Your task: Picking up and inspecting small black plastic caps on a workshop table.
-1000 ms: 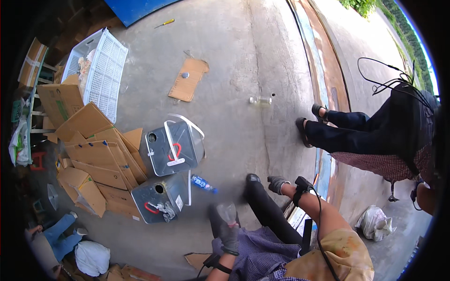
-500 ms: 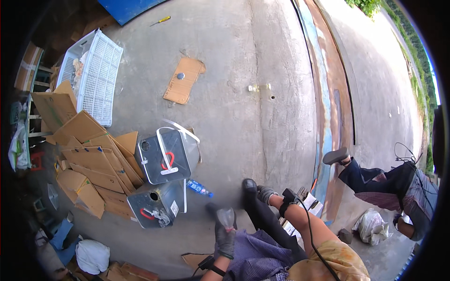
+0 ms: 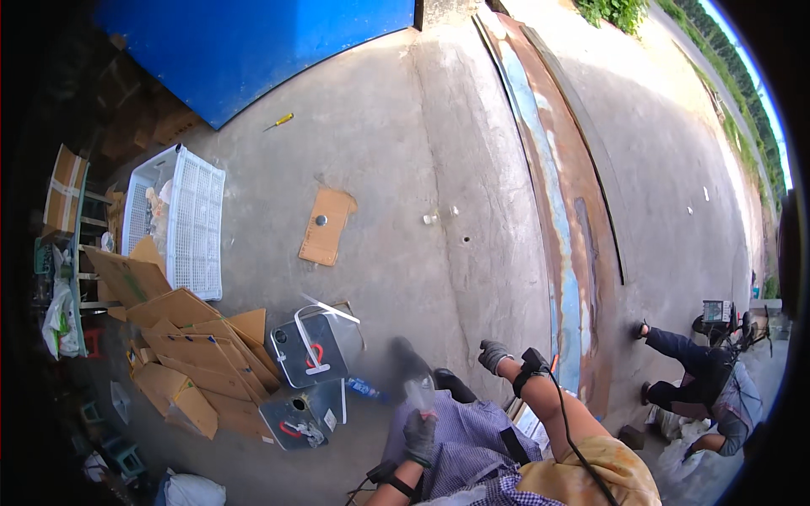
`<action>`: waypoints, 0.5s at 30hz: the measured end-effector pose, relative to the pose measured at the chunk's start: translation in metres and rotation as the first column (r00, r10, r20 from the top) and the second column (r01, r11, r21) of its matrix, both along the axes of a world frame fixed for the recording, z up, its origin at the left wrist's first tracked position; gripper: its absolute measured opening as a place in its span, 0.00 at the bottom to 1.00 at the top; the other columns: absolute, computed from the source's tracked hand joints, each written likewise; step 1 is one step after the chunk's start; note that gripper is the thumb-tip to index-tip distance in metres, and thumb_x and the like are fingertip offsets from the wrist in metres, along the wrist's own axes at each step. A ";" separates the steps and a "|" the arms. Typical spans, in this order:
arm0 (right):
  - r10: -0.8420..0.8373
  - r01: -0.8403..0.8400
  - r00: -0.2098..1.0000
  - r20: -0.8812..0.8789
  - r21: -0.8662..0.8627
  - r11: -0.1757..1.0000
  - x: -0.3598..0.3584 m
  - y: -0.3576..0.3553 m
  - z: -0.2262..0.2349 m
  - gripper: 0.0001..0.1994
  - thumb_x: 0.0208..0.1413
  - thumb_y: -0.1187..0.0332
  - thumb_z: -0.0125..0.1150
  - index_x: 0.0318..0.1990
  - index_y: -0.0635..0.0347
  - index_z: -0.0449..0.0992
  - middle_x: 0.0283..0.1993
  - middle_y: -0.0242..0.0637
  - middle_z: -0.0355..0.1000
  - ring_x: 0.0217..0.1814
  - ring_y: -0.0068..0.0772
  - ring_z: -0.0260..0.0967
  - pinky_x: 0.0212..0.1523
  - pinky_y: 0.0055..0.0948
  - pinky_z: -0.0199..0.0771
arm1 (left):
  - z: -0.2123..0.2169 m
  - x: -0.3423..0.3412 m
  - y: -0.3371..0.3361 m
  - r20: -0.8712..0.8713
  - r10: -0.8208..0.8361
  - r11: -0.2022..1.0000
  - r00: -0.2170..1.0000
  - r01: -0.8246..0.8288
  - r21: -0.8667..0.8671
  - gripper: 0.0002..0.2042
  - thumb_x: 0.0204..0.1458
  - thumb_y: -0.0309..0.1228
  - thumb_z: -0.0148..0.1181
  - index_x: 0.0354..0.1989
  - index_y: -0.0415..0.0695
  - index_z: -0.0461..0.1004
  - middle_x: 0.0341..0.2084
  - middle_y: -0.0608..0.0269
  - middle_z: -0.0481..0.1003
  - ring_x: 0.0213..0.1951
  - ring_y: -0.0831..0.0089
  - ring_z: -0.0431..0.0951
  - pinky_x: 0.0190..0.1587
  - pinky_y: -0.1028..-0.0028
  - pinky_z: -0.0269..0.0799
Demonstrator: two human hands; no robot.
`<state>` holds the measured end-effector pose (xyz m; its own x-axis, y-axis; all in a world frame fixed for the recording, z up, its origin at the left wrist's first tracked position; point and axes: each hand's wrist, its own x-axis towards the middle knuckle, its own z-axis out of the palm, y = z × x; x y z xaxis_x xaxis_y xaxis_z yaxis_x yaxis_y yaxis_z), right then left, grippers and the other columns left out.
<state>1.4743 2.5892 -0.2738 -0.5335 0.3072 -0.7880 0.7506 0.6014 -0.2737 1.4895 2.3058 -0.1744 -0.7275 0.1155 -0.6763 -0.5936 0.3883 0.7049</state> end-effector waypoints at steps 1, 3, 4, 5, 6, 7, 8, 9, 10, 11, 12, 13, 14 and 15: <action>0.005 -0.005 1.000 -0.001 0.003 1.000 -0.011 0.008 0.000 0.18 0.42 0.68 0.50 0.44 0.62 0.69 0.43 0.53 0.69 0.47 0.50 0.66 0.46 0.37 0.67 | -0.017 -0.008 -0.005 0.019 -0.047 0.999 0.999 0.048 -0.006 0.11 0.46 0.36 0.55 0.30 0.40 0.68 0.21 0.59 0.70 0.26 0.71 0.70 0.30 0.71 0.65; -0.035 0.034 0.999 0.030 0.042 0.999 -0.046 0.020 0.010 0.18 0.42 0.68 0.50 0.44 0.62 0.69 0.43 0.53 0.69 0.47 0.50 0.67 0.46 0.37 0.67 | -0.040 -0.034 -0.006 0.040 -0.096 0.995 0.995 0.097 -0.008 0.12 0.46 0.37 0.55 0.29 0.40 0.68 0.21 0.57 0.70 0.26 0.68 0.71 0.30 0.70 0.65; -0.038 0.036 0.999 0.028 0.066 0.997 -0.063 0.021 0.016 0.18 0.42 0.68 0.51 0.43 0.62 0.69 0.42 0.52 0.69 0.46 0.50 0.67 0.45 0.37 0.68 | -0.046 -0.048 -0.004 0.035 -0.120 0.990 0.992 0.122 -0.066 0.12 0.46 0.38 0.54 0.29 0.40 0.67 0.22 0.55 0.70 0.27 0.64 0.71 0.31 0.68 0.65; -0.045 0.042 0.999 0.029 0.080 0.996 -0.080 0.025 0.014 0.18 0.42 0.68 0.51 0.43 0.62 0.69 0.42 0.52 0.69 0.46 0.50 0.67 0.45 0.37 0.68 | -0.049 -0.070 0.005 0.029 -0.149 0.982 0.988 0.151 -0.114 0.13 0.46 0.39 0.54 0.29 0.40 0.67 0.23 0.52 0.70 0.27 0.60 0.72 0.31 0.66 0.65; -0.074 0.071 0.997 0.032 0.065 0.995 -0.096 0.027 0.012 0.17 0.42 0.68 0.51 0.43 0.61 0.70 0.42 0.51 0.70 0.45 0.49 0.68 0.45 0.37 0.68 | -0.050 -0.091 0.011 0.030 -0.154 0.983 0.988 0.156 -0.100 0.13 0.46 0.39 0.54 0.29 0.40 0.67 0.23 0.52 0.70 0.27 0.60 0.72 0.31 0.66 0.65; -0.101 0.099 0.994 0.037 0.048 0.994 -0.112 0.027 0.008 0.17 0.42 0.68 0.51 0.43 0.61 0.70 0.41 0.51 0.70 0.44 0.49 0.68 0.45 0.37 0.68 | -0.052 -0.113 0.015 -0.008 -0.229 0.970 0.973 0.227 -0.091 0.13 0.46 0.40 0.54 0.29 0.40 0.67 0.23 0.51 0.70 0.28 0.57 0.71 0.31 0.65 0.65; -0.050 0.051 0.999 -0.005 0.093 0.994 -0.127 0.029 0.003 0.17 0.42 0.67 0.52 0.43 0.60 0.70 0.41 0.50 0.70 0.44 0.49 0.68 0.45 0.37 0.68 | -0.051 -0.132 0.023 -0.043 -0.291 0.954 0.956 0.287 -0.085 0.14 0.46 0.40 0.54 0.29 0.40 0.67 0.24 0.49 0.69 0.28 0.54 0.71 0.32 0.63 0.65; -0.043 0.043 0.999 0.006 0.101 0.994 -0.138 0.035 -0.006 0.17 0.42 0.67 0.52 0.43 0.60 0.70 0.41 0.50 0.70 0.44 0.49 0.68 0.45 0.37 0.68 | -0.055 -0.150 0.030 -0.034 -0.284 0.957 0.958 0.281 -0.074 0.14 0.46 0.40 0.54 0.29 0.40 0.67 0.24 0.49 0.69 0.28 0.54 0.71 0.32 0.63 0.65; -0.024 0.027 0.999 -0.025 0.098 0.995 -0.150 0.041 -0.017 0.17 0.41 0.67 0.52 0.42 0.61 0.70 0.41 0.51 0.70 0.45 0.49 0.67 0.46 0.37 0.67 | -0.059 -0.168 0.036 -0.086 -0.265 0.963 0.960 0.259 -0.070 0.14 0.45 0.40 0.54 0.29 0.40 0.66 0.24 0.49 0.69 0.29 0.53 0.71 0.32 0.63 0.65; -0.013 0.018 0.998 -0.060 0.091 0.996 -0.165 0.042 -0.028 0.18 0.41 0.67 0.53 0.42 0.61 0.70 0.42 0.51 0.69 0.46 0.49 0.67 0.46 0.37 0.67 | -0.067 -0.189 0.037 -0.141 -0.252 0.967 0.958 0.244 -0.071 0.14 0.45 0.39 0.55 0.29 0.40 0.66 0.24 0.50 0.69 0.29 0.53 0.70 0.33 0.63 0.65; 0.012 -0.007 0.998 -0.057 0.096 0.995 -0.185 0.046 -0.031 0.17 0.41 0.65 0.53 0.41 0.62 0.69 0.43 0.51 0.68 0.47 0.49 0.65 0.47 0.36 0.66 | -0.068 -0.206 0.036 -0.121 -0.289 0.955 0.950 0.277 -0.104 0.14 0.44 0.38 0.55 0.32 0.40 0.66 0.26 0.50 0.70 0.32 0.53 0.71 0.34 0.63 0.65; 0.016 -0.013 0.999 -0.045 0.085 0.996 -0.208 0.051 -0.038 0.17 0.41 0.65 0.53 0.41 0.62 0.69 0.43 0.51 0.68 0.47 0.49 0.65 0.47 0.36 0.66 | -0.080 -0.214 0.030 -0.107 -0.285 0.955 0.953 0.274 -0.111 0.14 0.44 0.38 0.55 0.32 0.40 0.66 0.26 0.50 0.70 0.32 0.53 0.71 0.34 0.63 0.65; 0.089 -0.077 0.993 -0.075 0.143 0.987 -0.230 0.058 -0.047 0.18 0.41 0.64 0.54 0.41 0.62 0.69 0.44 0.50 0.68 0.47 0.49 0.65 0.48 0.37 0.65 | -0.090 -0.216 0.022 -0.112 -0.260 0.963 0.959 0.249 -0.105 0.14 0.43 0.38 0.55 0.33 0.40 0.67 0.27 0.50 0.70 0.33 0.53 0.71 0.35 0.63 0.65; 0.165 -0.144 0.981 -0.100 0.197 0.970 -0.251 0.064 -0.057 0.18 0.41 0.64 0.55 0.41 0.62 0.69 0.44 0.49 0.68 0.48 0.49 0.65 0.48 0.38 0.65 | -0.101 -0.217 0.018 -0.112 -0.233 0.970 0.966 0.222 -0.104 0.14 0.43 0.37 0.55 0.34 0.40 0.67 0.28 0.50 0.70 0.34 0.54 0.71 0.35 0.63 0.66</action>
<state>1.2236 2.6533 -0.3311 -0.6696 0.3505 -0.6549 0.6147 0.7564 -0.2236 1.2727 2.3238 -0.2754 -0.7672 0.2300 -0.5988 -0.3937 0.5681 0.7227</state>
